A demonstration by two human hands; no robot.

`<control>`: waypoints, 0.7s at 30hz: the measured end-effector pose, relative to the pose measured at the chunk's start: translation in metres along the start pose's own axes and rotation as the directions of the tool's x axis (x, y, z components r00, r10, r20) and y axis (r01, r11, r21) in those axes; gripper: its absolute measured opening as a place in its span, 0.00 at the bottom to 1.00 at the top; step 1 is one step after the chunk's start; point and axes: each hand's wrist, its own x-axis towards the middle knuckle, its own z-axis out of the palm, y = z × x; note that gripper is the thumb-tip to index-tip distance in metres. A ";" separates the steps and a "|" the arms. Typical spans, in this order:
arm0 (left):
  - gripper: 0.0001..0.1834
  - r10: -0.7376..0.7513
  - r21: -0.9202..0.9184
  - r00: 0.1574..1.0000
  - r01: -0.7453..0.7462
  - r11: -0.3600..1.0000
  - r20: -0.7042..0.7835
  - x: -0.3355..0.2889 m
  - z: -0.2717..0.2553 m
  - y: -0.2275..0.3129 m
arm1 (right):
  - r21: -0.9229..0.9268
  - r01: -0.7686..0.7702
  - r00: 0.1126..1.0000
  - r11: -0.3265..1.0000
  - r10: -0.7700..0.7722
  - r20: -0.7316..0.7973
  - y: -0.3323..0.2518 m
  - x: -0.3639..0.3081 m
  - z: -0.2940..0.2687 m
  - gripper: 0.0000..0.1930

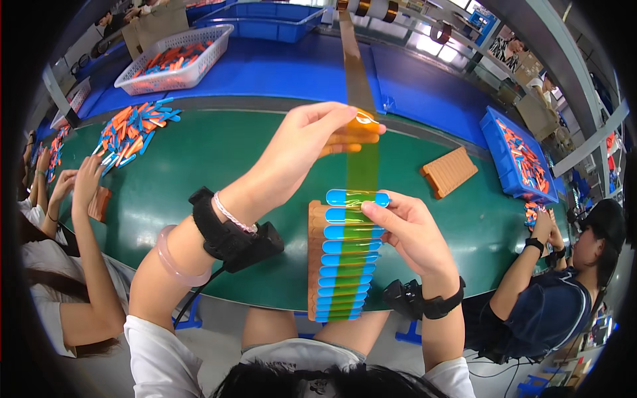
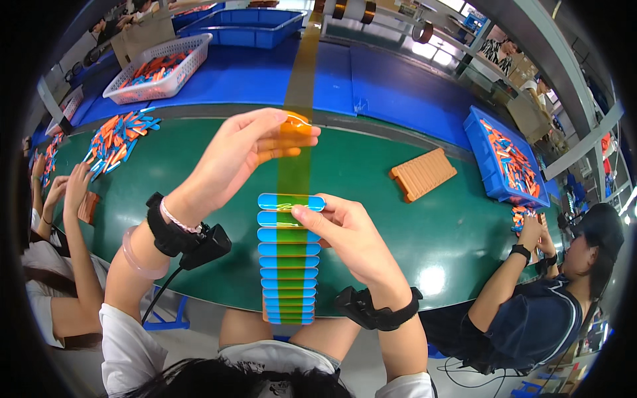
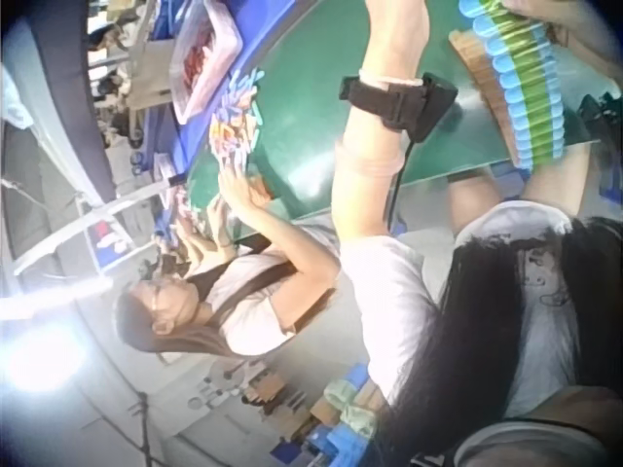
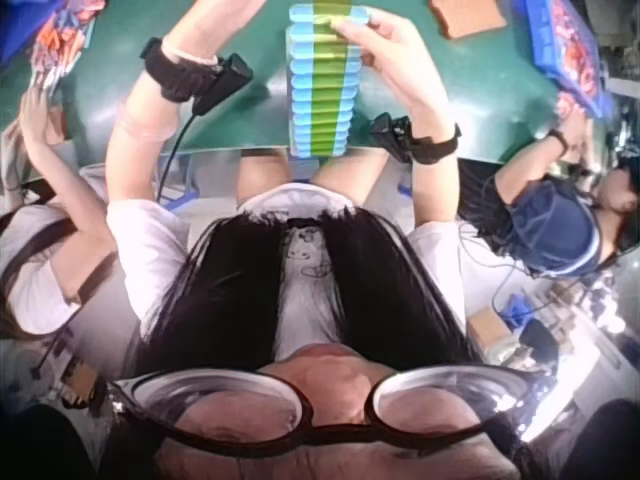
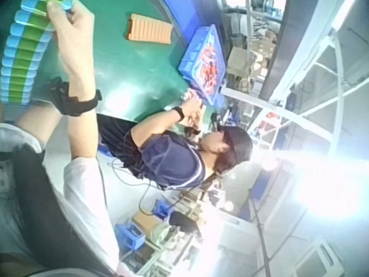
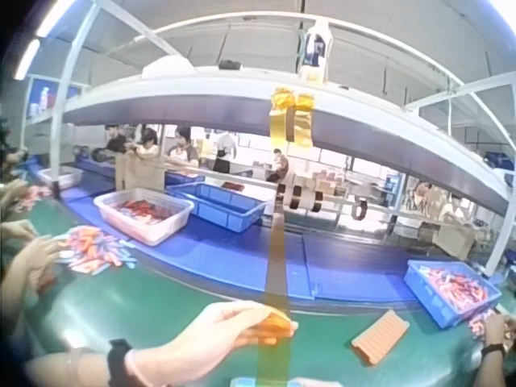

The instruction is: Assembling colorful plastic sticks into a tray or jig on a factory production line.

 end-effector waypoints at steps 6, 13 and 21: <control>0.16 -0.250 0.966 0.967 0.021 0.256 0.045 0.002 -0.015 0.009 | 0.037 0.077 0.996 0.996 -0.079 0.050 -0.006 -0.010 -0.007 0.07; 0.16 -0.148 0.560 0.577 -0.816 -0.141 0.803 -0.082 -0.010 -0.076 | 0.123 0.006 0.998 0.992 -0.013 0.059 0.003 -0.007 -0.018 0.10; 0.30 -0.143 0.880 0.901 -0.432 -0.197 0.410 -0.067 -0.061 -0.049 | -0.022 0.087 0.996 0.996 -0.087 0.019 0.006 -0.003 -0.020 0.09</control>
